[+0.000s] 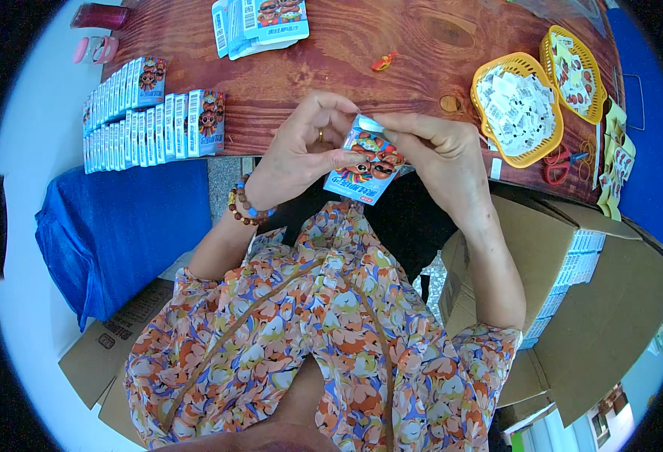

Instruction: Placing small colorful components into white product boxes and organizing them on a table.

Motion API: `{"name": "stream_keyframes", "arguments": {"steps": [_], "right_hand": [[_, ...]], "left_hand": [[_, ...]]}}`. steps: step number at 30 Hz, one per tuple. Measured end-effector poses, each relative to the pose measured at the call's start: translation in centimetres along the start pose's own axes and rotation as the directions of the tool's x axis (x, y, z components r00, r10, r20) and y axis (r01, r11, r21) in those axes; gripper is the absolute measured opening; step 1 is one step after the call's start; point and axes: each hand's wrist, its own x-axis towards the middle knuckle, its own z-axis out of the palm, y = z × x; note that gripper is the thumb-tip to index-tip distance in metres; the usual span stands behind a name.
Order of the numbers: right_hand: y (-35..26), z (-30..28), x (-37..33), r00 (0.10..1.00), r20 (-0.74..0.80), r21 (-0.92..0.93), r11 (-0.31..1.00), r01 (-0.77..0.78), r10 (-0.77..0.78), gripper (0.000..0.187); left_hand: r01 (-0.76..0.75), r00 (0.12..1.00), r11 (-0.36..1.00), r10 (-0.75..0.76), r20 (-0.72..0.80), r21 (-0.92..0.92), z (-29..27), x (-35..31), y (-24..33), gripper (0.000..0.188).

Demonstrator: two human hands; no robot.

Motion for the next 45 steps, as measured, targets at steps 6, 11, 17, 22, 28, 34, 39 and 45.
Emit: {"name": "stream_keyframes", "arguments": {"steps": [6, 11, 17, 22, 28, 34, 39, 45], "right_hand": [[0.2, -0.4, 0.2, 0.996, 0.076, -0.037, 0.998, 0.041, -0.038, 0.031], [0.7, 0.4, -0.3, 0.956, 0.083, -0.301, 0.907, 0.294, -0.282, 0.036], [1.4, 0.0, -0.8, 0.934, 0.050, -0.449, 0.827, 0.337, -0.353, 0.032], [-0.1, -0.9, -0.6, 0.996, 0.072, -0.301, 0.951, 0.074, -0.055, 0.021], [0.6, -0.7, -0.8, 0.997, 0.015, -0.168, 0.983, 0.074, -0.072, 0.018], [1.0, -0.8, -1.1, 0.960, 0.034, -0.388, 0.881, 0.270, -0.279, 0.021], [0.9, -0.4, -1.3, 0.934, 0.103, -0.451, 0.821, 0.350, -0.342, 0.028], [3.1, -0.6, -2.2, 0.994, -0.088, -0.027, 0.997, 0.066, -0.068, 0.038]], "left_hand": [[-0.022, 0.998, 0.999, 0.020, -0.063, -0.030, 0.4, 0.0, -0.3, 0.058], [-0.100, 0.992, 0.995, 0.102, -0.070, 0.027, 0.5, -0.1, -1.0, 0.057], [-0.083, 0.995, 0.996, 0.085, -0.045, 0.036, 1.3, 0.1, -1.6, 0.050], [0.033, 0.988, 0.999, -0.034, 0.150, 0.010, 0.9, 0.1, -1.1, 0.052], [-0.037, 0.988, 0.998, 0.027, 0.151, 0.060, 1.0, 0.2, -0.9, 0.054], [-0.110, 0.994, 0.993, 0.110, 0.028, 0.033, 1.7, 0.3, -1.8, 0.055], [-0.061, 0.998, 0.998, 0.061, -0.027, 0.006, 1.6, 0.2, -2.1, 0.048], [-0.013, 0.999, 0.985, 0.007, -0.038, -0.172, 1.5, 0.4, -1.2, 0.040]]}}
